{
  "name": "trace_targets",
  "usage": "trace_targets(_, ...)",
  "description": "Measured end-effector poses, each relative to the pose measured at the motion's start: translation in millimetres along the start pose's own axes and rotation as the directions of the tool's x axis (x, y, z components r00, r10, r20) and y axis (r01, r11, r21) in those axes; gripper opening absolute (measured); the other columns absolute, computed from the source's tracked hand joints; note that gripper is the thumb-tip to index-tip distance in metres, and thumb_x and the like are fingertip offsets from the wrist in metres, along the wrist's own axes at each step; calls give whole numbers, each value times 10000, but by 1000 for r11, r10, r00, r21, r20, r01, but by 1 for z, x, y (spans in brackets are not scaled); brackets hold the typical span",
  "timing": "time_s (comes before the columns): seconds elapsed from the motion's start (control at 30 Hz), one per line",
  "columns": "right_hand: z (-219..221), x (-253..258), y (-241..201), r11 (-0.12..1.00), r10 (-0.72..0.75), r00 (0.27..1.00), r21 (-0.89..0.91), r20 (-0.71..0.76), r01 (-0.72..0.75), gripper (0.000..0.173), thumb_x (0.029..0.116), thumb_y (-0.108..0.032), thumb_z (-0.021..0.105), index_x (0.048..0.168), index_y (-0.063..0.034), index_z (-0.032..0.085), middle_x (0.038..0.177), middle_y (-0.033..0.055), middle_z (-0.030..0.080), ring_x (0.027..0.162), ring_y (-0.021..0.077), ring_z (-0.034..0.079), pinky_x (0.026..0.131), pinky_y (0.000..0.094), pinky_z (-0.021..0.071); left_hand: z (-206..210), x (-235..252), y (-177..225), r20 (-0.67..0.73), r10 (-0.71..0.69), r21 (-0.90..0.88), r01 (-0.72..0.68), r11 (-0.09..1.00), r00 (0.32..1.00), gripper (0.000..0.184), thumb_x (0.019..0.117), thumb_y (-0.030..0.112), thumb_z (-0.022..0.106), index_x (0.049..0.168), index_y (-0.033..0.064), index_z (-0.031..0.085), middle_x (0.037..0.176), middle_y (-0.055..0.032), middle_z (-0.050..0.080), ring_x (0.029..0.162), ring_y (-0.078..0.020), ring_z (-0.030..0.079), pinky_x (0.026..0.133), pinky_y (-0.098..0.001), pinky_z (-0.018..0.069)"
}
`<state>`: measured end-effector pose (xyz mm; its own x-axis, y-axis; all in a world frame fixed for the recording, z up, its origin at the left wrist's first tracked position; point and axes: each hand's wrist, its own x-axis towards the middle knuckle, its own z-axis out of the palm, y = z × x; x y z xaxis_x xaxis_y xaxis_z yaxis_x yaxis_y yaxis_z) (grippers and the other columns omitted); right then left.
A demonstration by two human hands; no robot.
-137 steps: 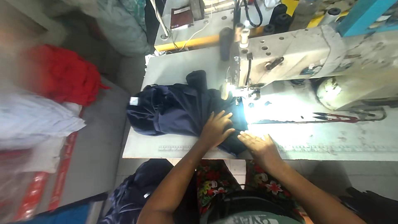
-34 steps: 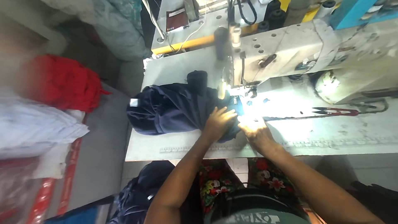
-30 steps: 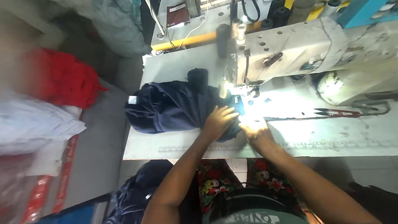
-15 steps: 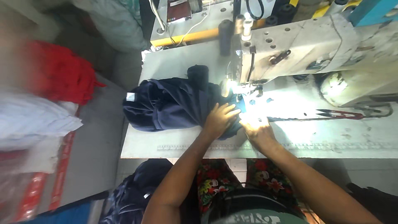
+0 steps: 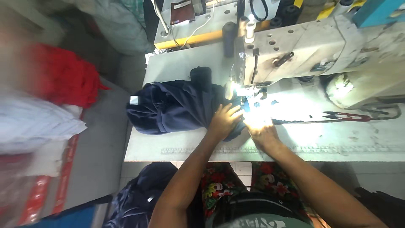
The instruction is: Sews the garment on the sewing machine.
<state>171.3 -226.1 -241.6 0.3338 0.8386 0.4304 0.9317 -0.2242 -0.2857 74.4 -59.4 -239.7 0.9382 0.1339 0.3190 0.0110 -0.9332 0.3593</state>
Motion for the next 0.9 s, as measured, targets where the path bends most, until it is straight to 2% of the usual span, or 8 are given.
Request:
trace_targets(0.1, 2, -2, 1, 1000, -8, 1000, -13, -17, 8, 150, 933, -3, 623, 993, -7, 761, 1225, 184, 726, 1137, 378, 690, 934, 545, 522, 1, -2, 3, -12, -4, 29, 5, 1000, 1000, 287, 1024, 187, 584, 1256, 120, 740, 1321, -116, 696, 1273, -394, 622, 1072, -662, 425)
trace_targets(0.37, 3, -2, 1, 1000, -2, 1000, 9, -27, 2, 151, 939, -9, 613, 981, 0, 758, 1218, 196, 724, 1127, 383, 694, 922, 556, 526, 0, -2, 3, 2, -19, 32, 19, 999, 1000, 294, 1032, 196, 571, 1264, 132, 739, 1335, -118, 689, 1292, -396, 609, 1081, -659, 417)
trace_targets(0.8, 6, 1, 4, 1000, 7, 1000, -16, -22, -7, 154, 944, -16, 620, 1010, 4, 758, 1248, 191, 717, 1169, 394, 681, 953, 559, 517, 3, 2, 2, -12, -31, 58, 32, 998, 999, 290, 1029, 211, 579, 1260, 143, 742, 1340, -109, 687, 1288, -381, 615, 1073, -651, 427)
trace_targets(0.9, 4, 4, 3, 1000, 23, 1000, 6, -3, -23, 169, 968, -24, 596, 1042, 18, 742, 1257, 205, 706, 1176, 405, 669, 978, 575, 500, 4, 4, 2, -25, -41, 47, 42, 998, 999, 292, 1031, 207, 578, 1263, 135, 739, 1338, -115, 687, 1283, -386, 617, 1075, -657, 426)
